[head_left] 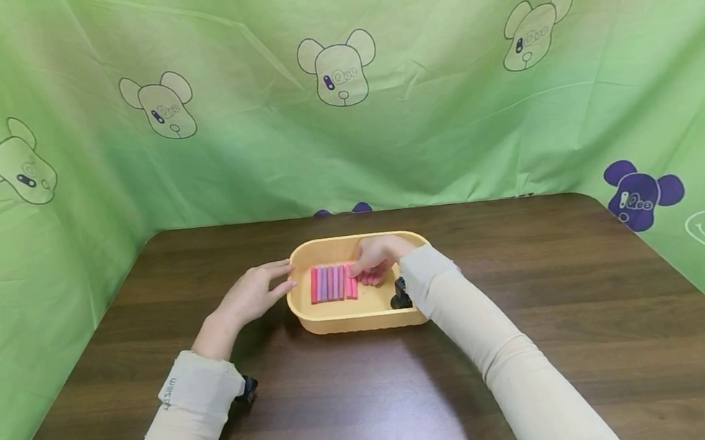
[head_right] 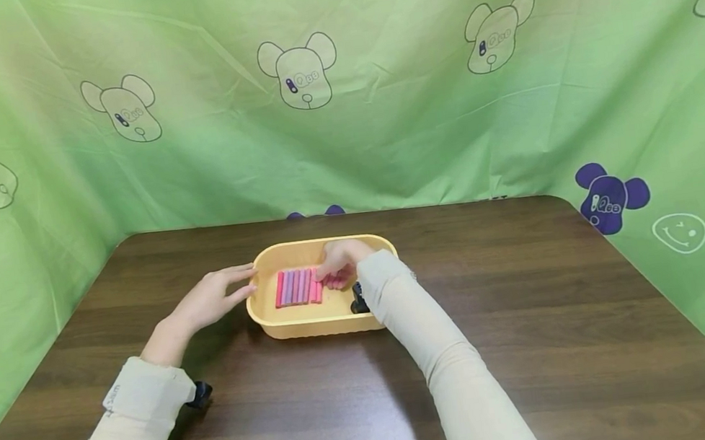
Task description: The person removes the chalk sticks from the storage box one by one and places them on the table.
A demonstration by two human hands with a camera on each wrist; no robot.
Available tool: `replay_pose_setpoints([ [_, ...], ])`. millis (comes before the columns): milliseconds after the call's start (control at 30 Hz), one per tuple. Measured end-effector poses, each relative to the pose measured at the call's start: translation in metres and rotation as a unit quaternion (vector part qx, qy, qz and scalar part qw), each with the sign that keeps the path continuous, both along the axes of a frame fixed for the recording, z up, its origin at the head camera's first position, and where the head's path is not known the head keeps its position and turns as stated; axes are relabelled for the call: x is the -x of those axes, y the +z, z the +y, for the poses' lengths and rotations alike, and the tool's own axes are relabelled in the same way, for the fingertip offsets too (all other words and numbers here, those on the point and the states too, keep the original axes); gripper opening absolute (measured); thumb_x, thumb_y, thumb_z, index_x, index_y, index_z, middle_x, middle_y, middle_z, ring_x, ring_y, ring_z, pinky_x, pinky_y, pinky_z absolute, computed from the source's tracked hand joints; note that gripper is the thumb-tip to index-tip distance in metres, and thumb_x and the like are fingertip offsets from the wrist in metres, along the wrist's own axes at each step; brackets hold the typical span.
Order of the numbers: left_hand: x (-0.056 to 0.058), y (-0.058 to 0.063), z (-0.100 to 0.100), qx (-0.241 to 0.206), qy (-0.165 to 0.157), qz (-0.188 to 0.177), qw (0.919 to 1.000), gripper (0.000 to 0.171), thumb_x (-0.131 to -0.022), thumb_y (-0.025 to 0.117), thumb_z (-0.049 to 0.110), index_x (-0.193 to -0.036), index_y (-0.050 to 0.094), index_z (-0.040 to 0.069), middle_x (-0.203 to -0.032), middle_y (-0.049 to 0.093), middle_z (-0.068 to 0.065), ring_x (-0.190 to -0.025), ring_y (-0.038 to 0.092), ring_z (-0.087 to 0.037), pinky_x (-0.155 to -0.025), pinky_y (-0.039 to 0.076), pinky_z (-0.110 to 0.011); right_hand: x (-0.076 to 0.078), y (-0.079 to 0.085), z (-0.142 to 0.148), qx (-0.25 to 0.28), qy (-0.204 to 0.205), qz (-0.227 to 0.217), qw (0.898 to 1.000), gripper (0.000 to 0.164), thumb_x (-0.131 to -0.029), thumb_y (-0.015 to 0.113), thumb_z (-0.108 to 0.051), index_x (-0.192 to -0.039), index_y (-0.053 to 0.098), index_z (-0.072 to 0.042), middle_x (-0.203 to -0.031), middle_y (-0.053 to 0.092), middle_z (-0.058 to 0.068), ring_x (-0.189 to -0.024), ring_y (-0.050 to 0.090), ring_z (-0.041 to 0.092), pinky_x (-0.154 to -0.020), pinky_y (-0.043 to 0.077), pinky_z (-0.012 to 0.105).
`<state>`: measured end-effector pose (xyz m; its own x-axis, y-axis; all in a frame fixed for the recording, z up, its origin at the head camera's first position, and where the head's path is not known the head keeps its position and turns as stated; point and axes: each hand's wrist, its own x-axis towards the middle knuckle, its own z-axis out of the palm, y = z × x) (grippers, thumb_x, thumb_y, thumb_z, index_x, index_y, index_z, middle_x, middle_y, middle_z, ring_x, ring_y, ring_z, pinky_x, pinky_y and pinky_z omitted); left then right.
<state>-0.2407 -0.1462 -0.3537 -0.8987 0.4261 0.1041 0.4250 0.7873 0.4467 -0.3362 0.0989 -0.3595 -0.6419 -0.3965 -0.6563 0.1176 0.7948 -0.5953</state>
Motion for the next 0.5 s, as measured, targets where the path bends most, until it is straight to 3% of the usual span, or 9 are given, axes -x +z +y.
replay_pose_setpoints([
  [500, -0.0003, 0.0008, 0.0014, 0.0, -0.001, -0.01, 0.9999, 0.043, -0.093, 0.056, 0.023, -0.131, 0.053, 0.002, -0.138, 0.051, -0.016, -0.131, 0.045, -0.032, -0.109, 0.037, -0.046, 0.0023, -0.0023, 0.0018, -0.004, 0.004, -0.014, 1.0, 0.018, -0.088, 0.056, -0.011, -0.071, 0.057, -0.007, -0.059, 0.057, -0.002, -0.048, 0.051, 0.005, -0.05, 0.047, 0.014],
])
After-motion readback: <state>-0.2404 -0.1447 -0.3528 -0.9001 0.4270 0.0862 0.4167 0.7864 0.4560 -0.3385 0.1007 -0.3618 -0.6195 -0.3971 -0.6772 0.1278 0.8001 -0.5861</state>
